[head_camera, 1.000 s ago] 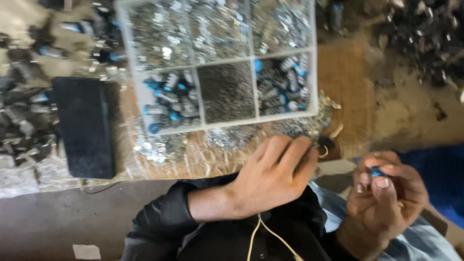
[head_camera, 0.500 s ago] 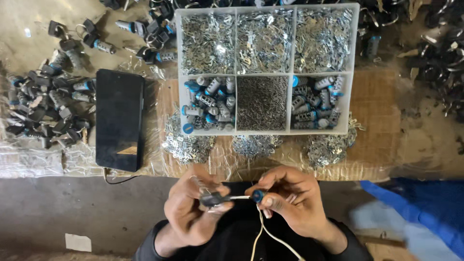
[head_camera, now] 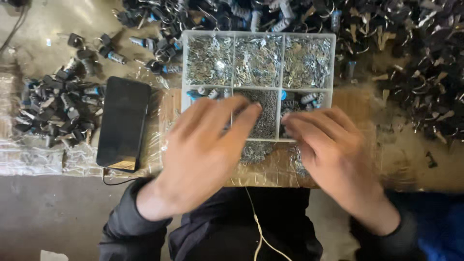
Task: The person assembles small cam lock cylinders at a workbench. They hold a lock body in one hand, insert small metal pins and components into it with the other hand, and place finished assemblies into a compartmented plastic tray, repeating the cycle with parts picked from piles on the table.
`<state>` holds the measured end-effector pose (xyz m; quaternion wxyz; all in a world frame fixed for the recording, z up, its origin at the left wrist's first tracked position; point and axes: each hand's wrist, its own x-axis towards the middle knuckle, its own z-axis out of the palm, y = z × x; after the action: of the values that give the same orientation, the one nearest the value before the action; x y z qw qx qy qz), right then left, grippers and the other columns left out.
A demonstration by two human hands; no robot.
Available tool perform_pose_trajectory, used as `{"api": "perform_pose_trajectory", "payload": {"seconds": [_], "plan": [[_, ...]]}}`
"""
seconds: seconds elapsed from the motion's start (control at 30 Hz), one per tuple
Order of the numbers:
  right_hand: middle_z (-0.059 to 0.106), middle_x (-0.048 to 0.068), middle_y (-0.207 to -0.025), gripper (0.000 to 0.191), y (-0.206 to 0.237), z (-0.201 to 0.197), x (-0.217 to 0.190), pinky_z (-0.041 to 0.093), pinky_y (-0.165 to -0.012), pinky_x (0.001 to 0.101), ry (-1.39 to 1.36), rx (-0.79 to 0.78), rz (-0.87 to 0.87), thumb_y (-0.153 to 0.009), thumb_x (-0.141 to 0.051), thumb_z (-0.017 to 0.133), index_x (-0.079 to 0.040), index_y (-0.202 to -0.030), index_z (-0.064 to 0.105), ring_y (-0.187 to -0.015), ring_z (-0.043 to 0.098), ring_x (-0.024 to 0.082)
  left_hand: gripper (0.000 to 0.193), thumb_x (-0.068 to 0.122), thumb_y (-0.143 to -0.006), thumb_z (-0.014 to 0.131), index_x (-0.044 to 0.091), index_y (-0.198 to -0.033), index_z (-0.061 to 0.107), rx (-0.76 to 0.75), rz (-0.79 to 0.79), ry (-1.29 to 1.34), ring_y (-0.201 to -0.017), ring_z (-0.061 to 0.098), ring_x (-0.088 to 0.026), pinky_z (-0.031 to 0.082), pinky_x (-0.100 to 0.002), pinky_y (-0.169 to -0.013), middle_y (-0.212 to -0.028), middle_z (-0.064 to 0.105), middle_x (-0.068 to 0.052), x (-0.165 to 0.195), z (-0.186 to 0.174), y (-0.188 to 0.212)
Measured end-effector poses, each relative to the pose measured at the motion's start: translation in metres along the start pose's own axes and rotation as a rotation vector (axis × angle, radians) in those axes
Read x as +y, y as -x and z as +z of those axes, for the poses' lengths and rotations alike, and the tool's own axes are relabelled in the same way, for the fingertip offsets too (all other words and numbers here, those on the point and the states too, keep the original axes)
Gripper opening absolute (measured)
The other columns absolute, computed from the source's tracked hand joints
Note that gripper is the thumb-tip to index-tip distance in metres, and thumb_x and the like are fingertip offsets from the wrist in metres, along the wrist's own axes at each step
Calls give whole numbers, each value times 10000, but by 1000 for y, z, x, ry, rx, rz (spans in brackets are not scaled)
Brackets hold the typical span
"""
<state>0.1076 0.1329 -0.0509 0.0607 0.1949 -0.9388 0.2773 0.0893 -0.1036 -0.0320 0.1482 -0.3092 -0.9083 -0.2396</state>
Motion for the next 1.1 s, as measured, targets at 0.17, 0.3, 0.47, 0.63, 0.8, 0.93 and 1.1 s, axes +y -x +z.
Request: {"api": "perform_pose_trajectory", "payload": {"seconds": [0.17,0.3,0.47,0.63,0.8,0.93,1.1], "plan": [[691,115,-816,199,-40,2,17,542,-762,435,183,-277,-106,-733,-46,808,-25,-872,667,-882,639,320,106,120,-739,697,79,-827,654,-212,-47,-168,-959,586,-292,510,-409,-817,-883,613,-82,-11,39,-16],[678,128,-831,254,-40,3,24,547,-771,436,158,-233,-167,-716,-3,771,-4,-930,634,-874,634,322,168,95,-762,678,64,-928,677,-71,-33,-118,-978,570,-281,487,-391,-826,-926,620,-79,-15,51,-8],[706,118,-946,358,-35,-5,29,613,-752,378,86,-86,-189,-862,-38,779,-11,-1198,659,-884,688,240,226,108,-798,678,50,-1015,693,-77,-40,-74,-1010,570,-288,488,-412,-894,-977,631,-75,-13,54,-6],[668,93,-1117,360,-43,11,33,669,-737,308,-804,49,188,-1004,-6,635,-38,-1359,581,-950,736,166,210,164,-916,707,54,-1095,710,-30,-96,71,-1015,561,-280,474,-421,-910,-1035,632,-57,-10,55,-7],[689,146,-1134,246,-35,37,39,630,-847,341,-1485,19,403,-1016,23,646,19,-1260,672,-965,712,204,175,252,-864,743,93,-923,701,-216,-99,-50,-979,559,-301,449,-454,-842,-977,638,-40,-10,57,-5],[679,191,-1305,159,-21,41,44,618,-1009,385,-1571,-8,379,-995,48,684,34,-1154,675,-1127,708,243,189,131,-837,724,89,-1020,700,-129,-107,65,-1043,546,-280,446,-431,-927,-1059,633,-35,-11,52,-5],[679,203,-1319,414,-17,39,41,650,-1005,369,-1468,23,328,-958,92,732,-13,-1350,649,-1160,710,248,230,135,-879,760,96,-1102,716,-68,-189,38,-1025,527,-291,429,-441,-923,-1068,631,-35,-10,48,-8]]}}
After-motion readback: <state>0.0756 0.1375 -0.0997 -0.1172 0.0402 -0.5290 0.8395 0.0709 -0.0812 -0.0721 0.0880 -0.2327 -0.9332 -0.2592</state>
